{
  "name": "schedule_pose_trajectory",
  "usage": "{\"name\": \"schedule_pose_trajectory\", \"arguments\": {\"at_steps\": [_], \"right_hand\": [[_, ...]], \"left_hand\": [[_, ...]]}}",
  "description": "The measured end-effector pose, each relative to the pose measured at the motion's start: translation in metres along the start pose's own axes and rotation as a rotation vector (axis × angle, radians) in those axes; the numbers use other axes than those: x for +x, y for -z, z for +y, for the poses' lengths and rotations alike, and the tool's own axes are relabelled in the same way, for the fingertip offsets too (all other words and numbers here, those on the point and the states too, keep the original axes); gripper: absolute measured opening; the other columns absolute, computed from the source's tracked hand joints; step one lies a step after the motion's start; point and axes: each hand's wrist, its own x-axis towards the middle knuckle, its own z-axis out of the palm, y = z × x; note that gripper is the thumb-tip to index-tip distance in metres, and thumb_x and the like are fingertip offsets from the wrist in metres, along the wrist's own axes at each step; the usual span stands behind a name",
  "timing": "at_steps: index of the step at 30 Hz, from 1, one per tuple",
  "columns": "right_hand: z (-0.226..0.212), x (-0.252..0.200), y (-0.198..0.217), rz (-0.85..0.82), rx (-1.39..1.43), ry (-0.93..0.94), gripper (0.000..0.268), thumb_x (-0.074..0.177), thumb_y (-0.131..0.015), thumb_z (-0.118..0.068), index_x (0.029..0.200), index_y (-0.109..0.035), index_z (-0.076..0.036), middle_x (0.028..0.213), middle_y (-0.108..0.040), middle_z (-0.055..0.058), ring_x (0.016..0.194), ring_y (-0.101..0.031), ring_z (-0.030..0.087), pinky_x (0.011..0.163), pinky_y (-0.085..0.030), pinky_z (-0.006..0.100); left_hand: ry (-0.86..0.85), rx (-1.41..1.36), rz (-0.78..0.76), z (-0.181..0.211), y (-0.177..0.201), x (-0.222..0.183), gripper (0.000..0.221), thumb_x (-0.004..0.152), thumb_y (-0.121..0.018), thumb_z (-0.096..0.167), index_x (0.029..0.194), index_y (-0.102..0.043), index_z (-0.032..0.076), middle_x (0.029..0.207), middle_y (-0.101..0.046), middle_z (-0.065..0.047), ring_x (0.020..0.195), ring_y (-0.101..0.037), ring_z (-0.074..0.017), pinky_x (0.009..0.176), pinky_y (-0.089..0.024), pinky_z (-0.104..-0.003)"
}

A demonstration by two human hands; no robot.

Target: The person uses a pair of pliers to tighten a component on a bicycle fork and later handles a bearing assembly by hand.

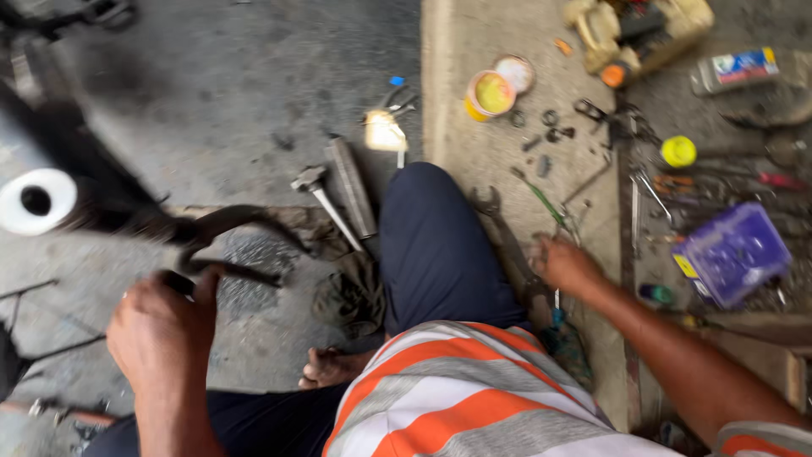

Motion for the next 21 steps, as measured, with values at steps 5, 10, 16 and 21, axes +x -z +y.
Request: {"name": "schedule_pose_trajectory", "arguments": {"at_steps": [5, 10, 16, 21], "right_hand": [[-0.018, -0.07, -0.012, 0.151, -0.006, -0.088, 0.056, 0.092, -0.072, -0.036, 0.14, -0.053, -0.013, 0.123, -0.061, 0.02, 0.105, -0.066, 0.04, 0.087, -0.057, 0.049], [-0.022, -0.09, 0.004, 0.165, 0.127, -0.115, 0.058, 0.091, -0.07, -0.032, 0.144, -0.051, -0.015, 0.123, -0.057, 0.02, 0.096, -0.066, 0.038, 0.077, -0.058, 0.048], [-0.048, -0.076, 0.061, 0.484, 0.355, 0.101, 0.046, 0.097, -0.069, -0.028, 0.138, -0.059, -0.01, 0.119, -0.063, 0.014, 0.104, -0.067, 0.034, 0.085, -0.058, 0.045], [-0.152, -0.042, 0.084, 0.554, 0.653, 0.554, 0.062, 0.088, -0.08, -0.023, 0.143, -0.057, -0.008, 0.136, -0.063, 0.016, 0.123, -0.062, 0.038, 0.107, -0.051, 0.047]], "left_hand": [[-0.472, -0.029, -0.489, 0.067, -0.192, 0.001, 0.068, 0.083, -0.075, 0.045, 0.142, -0.053, 0.02, 0.134, -0.059, -0.026, 0.096, -0.073, -0.0383, 0.079, -0.062, -0.05], [-0.721, 0.229, -0.562, 0.09, -0.322, -0.026, 0.065, 0.094, -0.059, 0.031, 0.154, -0.034, 0.023, 0.152, -0.039, -0.031, 0.099, -0.072, -0.0392, 0.084, -0.063, -0.046], [-0.386, 0.083, -0.552, 0.096, -0.302, 0.015, 0.045, 0.096, -0.067, 0.041, 0.13, -0.062, 0.012, 0.117, -0.072, -0.022, 0.107, -0.072, -0.0371, 0.093, -0.06, -0.047], [-0.228, -0.958, -0.427, 0.111, -0.176, 0.02, 0.041, 0.098, -0.056, 0.033, 0.126, -0.063, 0.004, 0.115, -0.071, -0.013, 0.101, -0.069, -0.0243, 0.085, -0.058, -0.035]]}}
